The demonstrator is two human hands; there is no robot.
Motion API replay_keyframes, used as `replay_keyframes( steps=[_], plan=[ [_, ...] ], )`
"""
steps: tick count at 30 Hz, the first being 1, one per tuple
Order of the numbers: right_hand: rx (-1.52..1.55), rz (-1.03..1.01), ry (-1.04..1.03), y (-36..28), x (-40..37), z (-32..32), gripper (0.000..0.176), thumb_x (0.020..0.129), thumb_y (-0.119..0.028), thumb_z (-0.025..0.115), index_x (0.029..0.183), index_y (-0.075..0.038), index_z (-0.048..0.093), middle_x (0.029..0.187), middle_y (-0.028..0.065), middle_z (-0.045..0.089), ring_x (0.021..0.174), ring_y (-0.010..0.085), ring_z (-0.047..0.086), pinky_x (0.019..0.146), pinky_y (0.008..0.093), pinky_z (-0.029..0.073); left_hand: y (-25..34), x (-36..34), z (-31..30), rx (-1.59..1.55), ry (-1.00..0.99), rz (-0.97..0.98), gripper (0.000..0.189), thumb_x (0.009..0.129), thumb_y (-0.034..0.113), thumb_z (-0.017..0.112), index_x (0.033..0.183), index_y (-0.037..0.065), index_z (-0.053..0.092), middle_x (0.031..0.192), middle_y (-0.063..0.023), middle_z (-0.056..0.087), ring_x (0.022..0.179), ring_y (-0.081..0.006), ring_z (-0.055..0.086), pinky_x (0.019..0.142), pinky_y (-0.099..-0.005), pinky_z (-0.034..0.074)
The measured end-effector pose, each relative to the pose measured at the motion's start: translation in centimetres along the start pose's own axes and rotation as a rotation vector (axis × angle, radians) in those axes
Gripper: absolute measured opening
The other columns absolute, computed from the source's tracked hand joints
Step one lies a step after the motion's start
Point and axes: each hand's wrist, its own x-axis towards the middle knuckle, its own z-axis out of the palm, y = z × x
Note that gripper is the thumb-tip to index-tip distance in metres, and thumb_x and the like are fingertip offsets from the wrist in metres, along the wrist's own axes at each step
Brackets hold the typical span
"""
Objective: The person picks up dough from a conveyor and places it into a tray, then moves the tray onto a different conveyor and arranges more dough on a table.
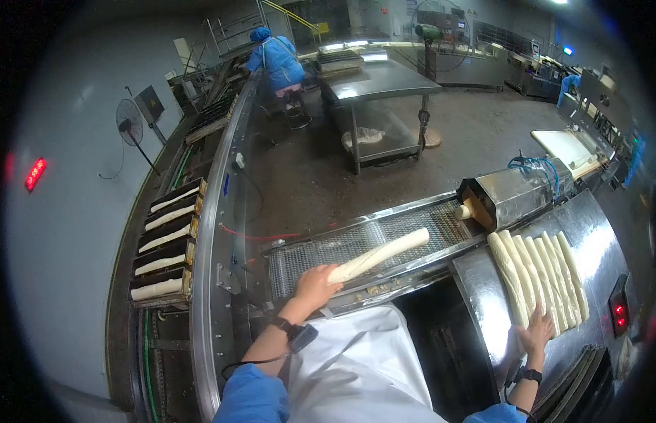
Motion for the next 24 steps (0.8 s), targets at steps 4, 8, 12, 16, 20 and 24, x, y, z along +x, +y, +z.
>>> replay_keyframes(
  steps=[4,8,12,16,20,24],
  plan=[
    [-0.06,-0.016,0.091,1.7,-0.7,2.1,0.097,0.062,-0.035,0.076,0.146,-0.017,0.03,0.146,0.0279,0.025,0.134,0.0436,0.027,0.11,0.0548,0.023,-1.9,-2.4,-2.7,-0.028,-0.013,-0.154,0.05,0.074,0.034,0.074,0.115,0.008,0.062,0.106,-0.0166,0.063,0.097,-0.0342,0.061,0.083,-0.0434,0.048],
    [0.232,-0.287,0.211,-2.7,-4.9,0.4,0.071,0.059,-0.011,0.077,0.125,-0.008,0.051,0.13,0.0249,0.046,0.123,0.0411,0.042,0.103,0.0472,0.036,-1.4,-2.2,-2.7,0.015,-0.102,-0.166,0.046,0.078,0.029,0.072,0.115,0.004,0.062,0.102,-0.0138,0.065,0.092,-0.0278,0.063,0.079,-0.0392,0.049],
    [0.743,-0.648,0.097,-10.7,-8.4,2.4,0.074,0.065,-0.01,0.076,0.132,-0.007,0.046,0.134,0.022,0.041,0.129,0.0391,0.036,0.108,0.0442,0.032,5.5,-1.7,-3.1,-0.977,-0.515,-0.442,0.041,0.086,0.019,0.065,0.12,-0.003,0.056,0.095,-0.0045,0.063,0.083,-0.0098,0.058,0.071,-0.0246,0.047],
    [0.936,-0.706,-0.02,-21.3,-10.1,-6.3,0.074,0.066,-0.013,0.078,0.133,-0.008,0.046,0.129,0.0207,0.046,0.126,0.0378,0.039,0.107,0.0421,0.034,16.7,3.4,-9.5,-1.192,-0.842,-0.122,0.039,0.088,0.018,0.064,0.12,-0.001,0.056,0.091,-0.0033,0.062,0.08,-0.0096,0.058,0.071,-0.0236,0.047],
    [1.327,-0.47,-0.289,-23.5,-10.1,-8.8,0.054,0.066,-0.014,0.076,0.115,-0.003,0.058,0.112,0.0156,0.059,0.105,0.0282,0.057,0.092,0.0364,0.045,19.6,7.2,-10.4,-1.361,-1.091,0.014,0.053,0.091,0.03,0.058,0.127,-0.007,0.048,0.106,-0.0117,0.061,0.086,-0.0135,0.059,0.073,-0.024,0.049],
    [1.063,-0.19,-0.053,-16.7,-7.3,-9.4,0.04,0.072,-0.021,0.07,0.104,0.0,0.059,0.093,0.0186,0.063,0.088,0.0313,0.062,0.079,0.0375,0.05,24.7,9.9,-9.3,-1.785,-0.995,-0.024,0.071,0.098,0.055,0.031,0.138,-0.004,0.037,0.131,-0.022,0.05,0.103,-0.0213,0.057,0.085,-0.0301,0.048]
  ],
)
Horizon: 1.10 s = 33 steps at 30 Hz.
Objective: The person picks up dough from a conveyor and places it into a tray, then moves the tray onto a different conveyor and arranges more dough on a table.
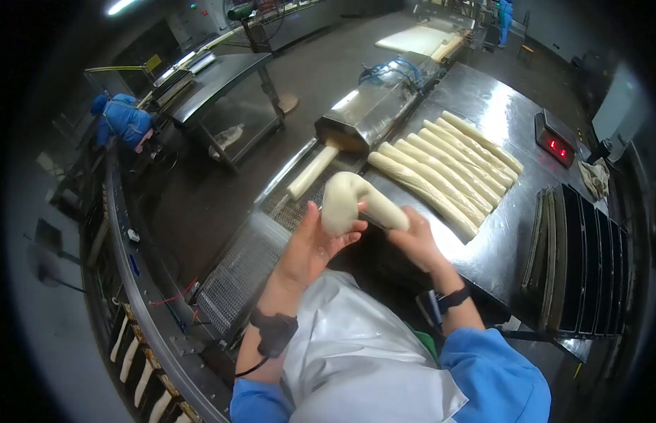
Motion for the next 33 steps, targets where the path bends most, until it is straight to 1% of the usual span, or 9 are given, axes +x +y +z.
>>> replay_keyframes(
  steps=[5,7,11,15,17,20,24,31,33],
  plan=[
    [-0.732,-0.115,0.406,7.1,-0.6,-7.4,0.038,0.073,-0.016,0.07,0.107,-0.003,0.058,0.102,0.0201,0.059,0.095,0.0375,0.058,0.082,0.0423,0.048,-1.6,-0.7,-1.7,0.002,0.109,0.012,0.066,0.099,0.052,0.03,0.143,0.002,0.032,0.137,-0.0207,0.045,0.117,-0.0249,0.052,0.097,-0.0354,0.042],
    [-0.7,-0.182,0.5,6.2,-3.0,-10.9,0.038,0.073,-0.009,0.07,0.108,-0.006,0.058,0.107,0.0186,0.057,0.102,0.0352,0.055,0.087,0.042,0.046,-2.4,-2.3,-3.2,0.076,0.195,-0.054,0.065,0.099,0.05,0.032,0.143,0.002,0.03,0.134,-0.0196,0.048,0.116,-0.0249,0.053,0.096,-0.0355,0.043],
    [-1.205,-0.213,0.777,0.8,-8.7,-17.9,0.044,0.069,-0.009,0.073,0.111,-0.006,0.057,0.114,0.0149,0.055,0.112,0.0312,0.05,0.094,0.0439,0.041,-3.5,-4.5,-6.0,0.07,0.218,-0.109,0.062,0.099,0.048,0.034,0.142,0.003,0.033,0.13,-0.0179,0.052,0.114,-0.0241,0.053,0.095,-0.0346,0.043],
    [-1.48,0.233,0.895,-3.7,-15.6,-20.7,0.039,0.072,-0.019,0.074,0.105,-0.004,0.058,0.111,0.017,0.059,0.109,0.0329,0.055,0.093,0.0432,0.044,-4.7,-5.8,-7.2,0.044,0.272,-0.128,0.054,0.1,0.042,0.038,0.138,0.003,0.041,0.126,-0.0156,0.055,0.11,-0.0223,0.054,0.093,-0.0331,0.044],
    [-1.21,0.85,0.653,-3.4,-18.4,-21.5,0.036,0.075,-0.024,0.073,0.099,-0.001,0.058,0.098,0.018,0.066,0.095,0.0361,0.063,0.084,0.0446,0.049,-5.1,-6.5,-7.7,0.096,0.273,-0.124,0.052,0.099,0.039,0.042,0.138,0.004,0.041,0.125,-0.015,0.055,0.109,-0.0217,0.055,0.092,-0.0326,0.044],
    [-1.2,0.676,0.747,1.8,-21.1,-22.5,0.029,0.08,-0.026,0.069,0.088,0.0,0.062,0.089,0.0212,0.066,0.088,0.0391,0.064,0.077,0.0476,0.05,-5.5,-7.5,-7.6,0.133,0.242,-0.151,0.05,0.099,0.036,0.044,0.138,0.004,0.041,0.125,-0.0142,0.056,0.109,-0.0213,0.056,0.091,-0.032,0.044],
    [-1.174,0.499,0.685,0.2,-20.2,-21.8,0.022,0.081,-0.021,0.066,0.081,0.001,0.064,0.085,0.0223,0.065,0.086,0.0399,0.063,0.075,0.0478,0.05,-7.9,-6.5,-5.8,0.254,0.115,-0.221,0.05,0.098,0.034,0.048,0.138,0.005,0.041,0.128,-0.0141,0.055,0.113,-0.0212,0.055,0.092,-0.0319,0.044],
    [-0.858,0.156,0.31,-5.6,-17.3,-11.9,0.021,0.077,-0.014,0.062,0.077,0.006,0.059,0.075,0.0284,0.061,0.076,0.0434,0.063,0.069,0.0478,0.051,-16.1,-1.1,5.3,0.068,-0.24,-0.603,0.064,0.096,0.029,0.055,0.145,0.002,0.025,0.14,-0.0213,0.041,0.127,-0.0284,0.045,0.103,-0.0401,0.04],
    [-0.554,0.097,0.127,-7.8,-16.8,-10.5,0.02,0.083,-0.01,0.056,0.094,0.005,0.063,0.08,0.0259,0.065,0.08,0.0401,0.065,0.073,0.0436,0.052,-15.7,0.1,7.5,-0.058,-0.205,-0.632,0.065,0.093,0.027,0.059,0.142,-0.002,0.027,0.131,-0.0219,0.049,0.121,-0.0273,0.05,0.1,-0.0406,0.044]
  ],
)
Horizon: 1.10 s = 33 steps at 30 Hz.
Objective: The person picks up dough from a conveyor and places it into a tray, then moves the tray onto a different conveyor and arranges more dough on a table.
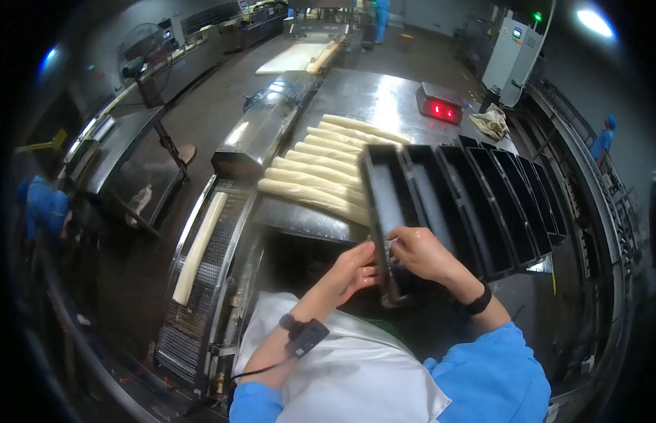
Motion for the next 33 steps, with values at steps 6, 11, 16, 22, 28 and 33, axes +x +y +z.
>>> replay_keyframes(
  steps=[6,11,16,22,28,33],
  plan=[
    [-0.61,0.226,0.718,15.0,-3.3,-13.0,0.041,0.083,-0.018,0.063,0.119,0.001,0.057,0.113,0.0205,0.06,0.106,0.0341,0.058,0.093,0.0408,0.045,1.1,-1.2,-4.0,0.235,0.357,0.228,0.062,0.068,0.006,0.064,0.122,-0.01,0.039,0.104,-0.0172,0.056,0.09,-0.022,0.06,0.078,-0.0316,0.052],
    [-0.489,0.47,0.382,29.9,-9.4,-13.7,0.054,0.068,-0.019,0.077,0.111,0.007,0.059,0.108,0.0278,0.062,0.104,0.0379,0.059,0.093,0.0412,0.045,3.8,-4.7,-4.6,0.309,0.43,0.243,0.072,0.061,0.005,0.058,0.126,-0.014,0.034,0.105,-0.021,0.051,0.089,-0.0244,0.055,0.075,-0.0309,0.047],
    [0.164,0.47,0.094,26.9,-5.2,-14.7,0.066,0.077,-0.01,0.07,0.135,0.004,0.04,0.137,0.0224,0.043,0.128,0.0346,0.04,0.109,0.0411,0.03,3.5,-10.1,-7.5,0.274,0.512,0.282,0.073,0.058,0.005,0.06,0.125,-0.01,0.035,0.097,-0.0173,0.051,0.085,-0.0208,0.053,0.07,-0.0301,0.046],
    [0.263,0.126,-0.186,14.4,8.4,-4.0,0.054,0.08,-0.006,0.065,0.129,0.005,0.046,0.125,0.0199,0.052,0.111,0.0272,0.051,0.099,0.0366,0.041,2.6,-26.6,-12.6,0.112,0.807,0.419,0.083,0.056,0.004,0.06,0.132,-0.009,0.031,0.101,-0.0174,0.051,0.09,-0.0238,0.054,0.078,-0.0319,0.047],
    [0.206,-0.364,-0.478,-6.9,24.8,15.9,0.055,0.078,-0.002,0.065,0.13,0.004,0.049,0.125,0.0218,0.056,0.116,0.0287,0.053,0.099,0.037,0.042,-8.3,-45.2,-10.0,-0.193,1.485,0.65,0.074,0.057,0.009,0.061,0.126,-0.01,0.04,0.081,-0.0084,0.058,0.075,-0.017,0.056,0.072,-0.0302,0.047],
    [0.066,-0.892,-0.88,-32.2,22.7,30.0,0.042,0.076,0.0,0.065,0.116,0.005,0.052,0.107,0.0214,0.063,0.104,0.028,0.059,0.093,0.0361,0.044,-25.3,-52.8,-1.8,-0.295,1.994,0.57,0.064,0.058,0.01,0.056,0.119,-0.005,0.053,0.089,-0.0096,0.064,0.078,-0.0179,0.06,0.077,-0.0312,0.049]
  ],
)
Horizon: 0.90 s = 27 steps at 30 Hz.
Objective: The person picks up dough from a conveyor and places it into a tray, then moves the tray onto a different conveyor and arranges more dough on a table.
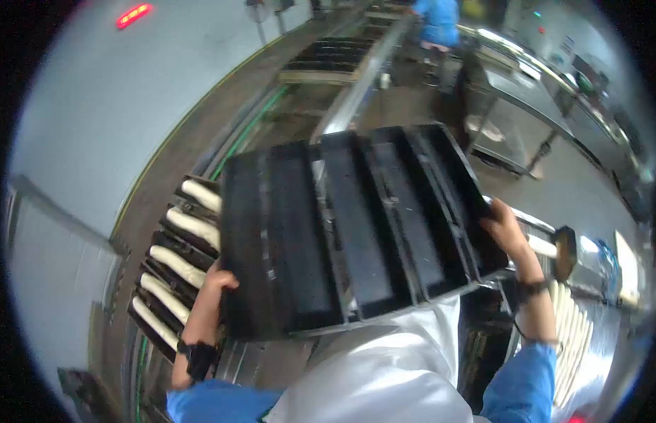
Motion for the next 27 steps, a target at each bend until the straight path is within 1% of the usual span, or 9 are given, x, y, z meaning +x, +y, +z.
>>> replay_keyframes(
  steps=[1,4,9,12,14,17,19,22,27],
  plan=[
    [0.056,-0.131,-0.083,-2.6,4.2,1.6,0.038,0.075,-0.002,0.066,0.109,0.004,0.053,0.103,0.0209,0.064,0.099,0.0261,0.06,0.088,0.0361,0.046,-3.7,0.5,-3.2,0.111,0.074,-0.064,0.059,0.059,0.012,0.055,0.116,-0.004,0.057,0.092,-0.0092,0.065,0.08,-0.0183,0.061,0.078,-0.0311,0.049],
    [0.0,-0.415,-0.209,-9.8,12.7,10.5,0.04,0.074,-0.005,0.066,0.112,0.002,0.056,0.108,0.0202,0.064,0.104,0.0313,0.06,0.09,0.0389,0.046,0.2,-12.3,2.2,-0.555,0.456,-0.056,0.045,0.062,0.012,0.053,0.104,0.0,0.061,0.093,-0.0069,0.063,0.087,-0.0201,0.061,0.08,-0.032,0.049],
    [-0.165,-0.561,-0.275,-19.7,21.1,22.7,0.036,0.078,-0.011,0.068,0.111,-0.001,0.058,0.105,0.022,0.063,0.102,0.037,0.06,0.086,0.0408,0.047,-4.2,-13.9,-0.3,-0.695,0.715,-0.087,0.034,0.064,0.014,0.054,0.096,0.005,0.061,0.094,-0.0067,0.062,0.09,-0.0216,0.06,0.084,-0.0332,0.049],
    [0.032,-0.561,-0.257,-19.5,19.6,24.5,0.028,0.084,-0.016,0.062,0.109,-0.001,0.059,0.102,0.022,0.063,0.101,0.0377,0.06,0.085,0.0416,0.047,-6.9,-15.9,1.2,-0.718,0.766,-0.069,0.028,0.066,0.016,0.056,0.092,0.006,0.061,0.096,-0.0063,0.062,0.09,-0.0217,0.06,0.084,-0.0329,0.048],
    [0.169,-0.644,-0.057,-18.7,18.3,23.5,0.027,0.09,-0.022,0.054,0.105,-0.001,0.061,0.102,0.0217,0.063,0.101,0.0378,0.058,0.087,0.0421,0.046,-7.2,-15.1,0.7,-0.728,0.751,-0.057,0.026,0.067,0.016,0.057,0.091,0.007,0.061,0.096,-0.0061,0.062,0.09,-0.0218,0.06,0.084,-0.0329,0.048],
    [-0.039,-0.523,-0.041,-13.1,18.8,21.4,0.045,0.094,-0.039,0.049,0.112,0.0,0.061,0.109,0.0243,0.06,0.109,0.0381,0.053,0.094,0.042,0.042,-6.2,-12.5,0.0,-0.697,0.827,0.04,0.028,0.069,0.017,0.058,0.094,0.006,0.061,0.095,-0.0061,0.062,0.089,-0.0221,0.06,0.083,-0.0333,0.048],
    [-0.343,-0.429,0.022,-6.2,19.2,20.7,0.053,0.09,-0.047,0.053,0.117,-0.003,0.06,0.115,0.0241,0.058,0.113,0.039,0.051,0.098,0.0443,0.04,-0.8,-11.0,2.2,-0.604,0.751,0.007,0.034,0.068,0.033,0.065,0.093,0.011,0.06,0.096,-0.003,0.057,0.092,-0.0197,0.053,0.085,-0.0325,0.042],
    [-0.516,-0.163,-0.104,-1.9,15.3,18.5,0.059,0.08,-0.036,0.067,0.128,-0.006,0.05,0.127,0.0212,0.049,0.12,0.0373,0.046,0.1,0.0465,0.039,-2.8,-6.2,-0.2,-0.677,0.694,0.018,0.03,0.069,0.033,0.066,0.091,0.014,0.06,0.094,-0.0014,0.056,0.088,-0.0195,0.052,0.084,-0.0321,0.041],
    [-0.633,-0.157,0.134,1.6,13.3,18.2,0.054,0.071,-0.027,0.073,0.115,-0.007,0.051,0.113,0.0158,0.054,0.11,0.0348,0.051,0.094,0.0477,0.043,-1.0,0.1,0.1,-0.866,0.599,0.125,0.028,0.067,0.018,0.061,0.093,0.007,0.062,0.095,-0.0061,0.063,0.089,-0.0245,0.06,0.081,-0.0363,0.048]
  ],
)
